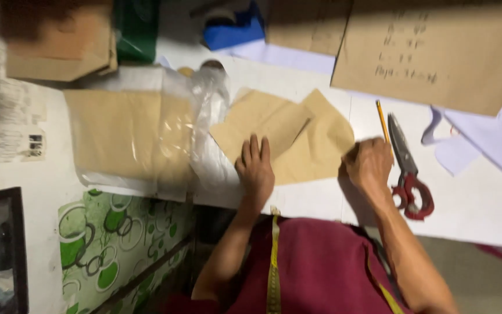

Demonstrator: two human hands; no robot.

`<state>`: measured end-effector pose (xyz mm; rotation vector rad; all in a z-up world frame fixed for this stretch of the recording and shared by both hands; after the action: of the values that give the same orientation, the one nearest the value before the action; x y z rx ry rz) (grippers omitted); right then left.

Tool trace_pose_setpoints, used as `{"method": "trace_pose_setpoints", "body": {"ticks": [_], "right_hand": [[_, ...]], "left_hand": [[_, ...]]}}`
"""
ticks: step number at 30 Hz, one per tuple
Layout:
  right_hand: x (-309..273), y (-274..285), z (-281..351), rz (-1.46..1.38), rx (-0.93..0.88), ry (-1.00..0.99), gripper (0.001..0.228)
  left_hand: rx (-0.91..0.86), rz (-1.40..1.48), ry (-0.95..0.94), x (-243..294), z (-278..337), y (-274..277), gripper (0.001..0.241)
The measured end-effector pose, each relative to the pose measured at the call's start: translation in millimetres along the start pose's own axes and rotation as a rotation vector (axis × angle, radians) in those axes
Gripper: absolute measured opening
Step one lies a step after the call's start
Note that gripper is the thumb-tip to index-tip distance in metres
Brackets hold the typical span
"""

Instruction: The person hands coins to another person, then moves to a table to cut a brown paper pattern using scissors. They mark the cut piece with a pencil and compare it to a larger reference sheet with handwritten measurements.

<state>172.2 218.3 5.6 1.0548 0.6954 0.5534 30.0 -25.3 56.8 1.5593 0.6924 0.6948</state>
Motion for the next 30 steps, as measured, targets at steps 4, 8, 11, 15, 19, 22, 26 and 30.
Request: {"method": "trace_pose_setpoints", "body": {"ticks": [4,8,11,15,19,22,26,30], "right_hand": [[9.9,-7.5,9.1,-0.161,-0.191,-0.067,0.039],[41.5,-5.6,28.6,-0.384,-0.216,-0.129,0.037],[42.6,41.3,48.5,-0.562,-0.162,-0.160,0.034],[34.6,91.1,76.4,-0.783,-0.152,-0.281,0.029],[56.8,81.2,83.7,-1.152,-0.048,-0.381,0.021],[66.4,68.4,89.8,-1.264,0.032,-0.434,0.024],[73.6,45.8,86.8,-1.362,0.041,-0.505,0.031],[60.0,60.4,76.3,-1.152,-0.056,-0.560,0.024]], "left_hand": [[-0.587,0.108,0.086,-2.3,-6.3,-2.6,0.075],[-0.536,0.303,0.053,-4.6,-57.5,6.0,0.077],[-0.296,0.608,-0.038,15.7,-136.7,47.0,0.060],[0.008,0.654,-0.174,1.2,-279.8,-92.0,0.059],[0.000,0.394,-0.020,3.9,-441.1,-183.5,0.050],[-0.060,0.353,-0.093,-8.2,-490.9,-197.4,0.053],[-0.112,0.468,-0.122,13.1,-490.2,-136.3,0.047],[-0.049,0.667,-0.061,13.1,-462.9,-107.2,0.032]]}}
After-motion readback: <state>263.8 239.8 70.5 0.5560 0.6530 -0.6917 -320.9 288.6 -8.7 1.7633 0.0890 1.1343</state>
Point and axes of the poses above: each hand's wrist, its own z-axis away from the middle knuckle, its own y-axis out of the back of the hand, x = y × z, the point moved 3 cm from there along -z, towards the middle knuckle, and after that the axes turned 12 degrees about -x, right-handed, at the moved point
